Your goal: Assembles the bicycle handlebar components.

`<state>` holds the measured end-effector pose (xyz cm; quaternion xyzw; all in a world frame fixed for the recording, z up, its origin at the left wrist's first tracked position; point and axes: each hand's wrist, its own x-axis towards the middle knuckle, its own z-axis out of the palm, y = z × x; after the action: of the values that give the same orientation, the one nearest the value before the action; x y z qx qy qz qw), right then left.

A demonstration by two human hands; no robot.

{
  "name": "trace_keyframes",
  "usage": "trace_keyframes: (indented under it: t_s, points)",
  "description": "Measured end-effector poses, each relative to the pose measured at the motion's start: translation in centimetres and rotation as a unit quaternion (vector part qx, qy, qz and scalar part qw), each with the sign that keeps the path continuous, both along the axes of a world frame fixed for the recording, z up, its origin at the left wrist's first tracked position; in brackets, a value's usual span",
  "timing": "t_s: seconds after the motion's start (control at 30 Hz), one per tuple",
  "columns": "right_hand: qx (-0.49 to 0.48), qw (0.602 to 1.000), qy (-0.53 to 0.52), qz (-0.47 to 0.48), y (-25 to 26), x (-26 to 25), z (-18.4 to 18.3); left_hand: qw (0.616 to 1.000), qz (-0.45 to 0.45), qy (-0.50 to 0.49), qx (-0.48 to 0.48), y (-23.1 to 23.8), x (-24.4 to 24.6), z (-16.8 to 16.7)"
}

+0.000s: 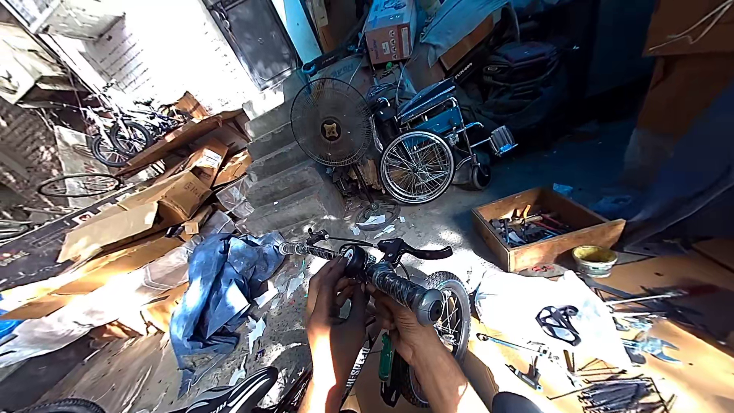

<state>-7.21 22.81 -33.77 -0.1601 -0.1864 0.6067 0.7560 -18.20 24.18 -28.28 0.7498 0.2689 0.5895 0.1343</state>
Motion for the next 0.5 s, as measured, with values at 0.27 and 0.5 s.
trace_keyframes:
  t_s: [0.27, 0.5]
  points:
    - [0.026, 0.996, 0.000, 0.082, 1.3, 1.3, -0.5, 0.992, 0.035, 0.092, 0.072, 0.7, -0.8, 0.5]
    - [0.039, 0.996, 0.017, 0.082, 1.2, 0.9, -0.7, 0.998, 0.044, 0.047, 0.021, 0.3, 0.1, 0.7]
